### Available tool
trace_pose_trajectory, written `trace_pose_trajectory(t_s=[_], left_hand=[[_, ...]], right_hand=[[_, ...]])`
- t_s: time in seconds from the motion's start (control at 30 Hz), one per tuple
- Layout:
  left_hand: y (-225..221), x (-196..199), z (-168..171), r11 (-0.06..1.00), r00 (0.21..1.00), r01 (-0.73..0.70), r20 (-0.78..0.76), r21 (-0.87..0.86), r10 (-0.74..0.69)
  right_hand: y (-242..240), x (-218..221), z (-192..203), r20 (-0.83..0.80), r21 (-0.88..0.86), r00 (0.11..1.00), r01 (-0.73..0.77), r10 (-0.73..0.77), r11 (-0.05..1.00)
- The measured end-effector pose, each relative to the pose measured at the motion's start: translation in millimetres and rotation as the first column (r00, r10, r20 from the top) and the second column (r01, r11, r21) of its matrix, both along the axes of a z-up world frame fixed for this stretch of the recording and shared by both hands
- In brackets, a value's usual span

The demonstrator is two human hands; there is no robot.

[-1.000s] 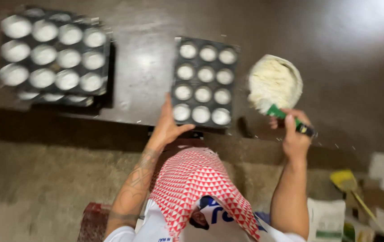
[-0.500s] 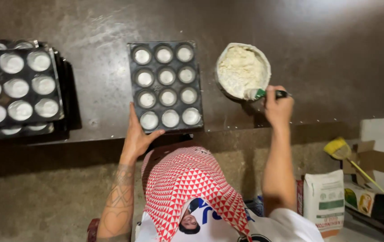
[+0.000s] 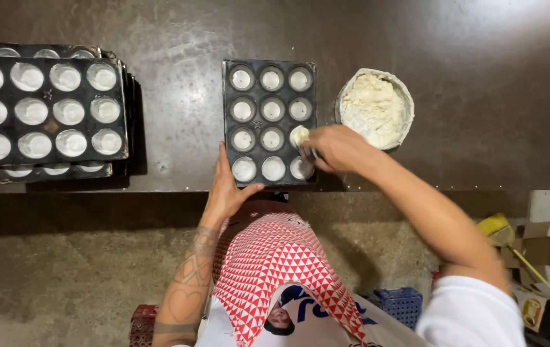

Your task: The person dips a brush into a bowl of grease, applies it to the cups of muffin tins, and stacks the coated muffin tins on the table.

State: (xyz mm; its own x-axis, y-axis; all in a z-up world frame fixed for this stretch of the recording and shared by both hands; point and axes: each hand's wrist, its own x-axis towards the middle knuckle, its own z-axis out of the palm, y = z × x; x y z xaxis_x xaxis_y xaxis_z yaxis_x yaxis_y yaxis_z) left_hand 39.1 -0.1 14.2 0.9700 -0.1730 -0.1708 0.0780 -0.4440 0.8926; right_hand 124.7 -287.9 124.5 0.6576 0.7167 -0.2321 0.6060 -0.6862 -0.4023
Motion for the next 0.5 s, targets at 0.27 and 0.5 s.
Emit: trace_pose_trajectory(t_s=[0.27,0.5], left_hand=[[1,0,1,1.000,1.000,0.000,-0.021,-0.003,0.000],[0,2,3,0.999,1.000,0.021,-0.010,0.032,-0.021]], right_hand=[[-25,-53,-112,-0.978,0.204,0.169,0.882,-0.119,-0.425],[-131,-112,-23,-0.383,0.681,0.430,0.729,-0.817,0.064]])
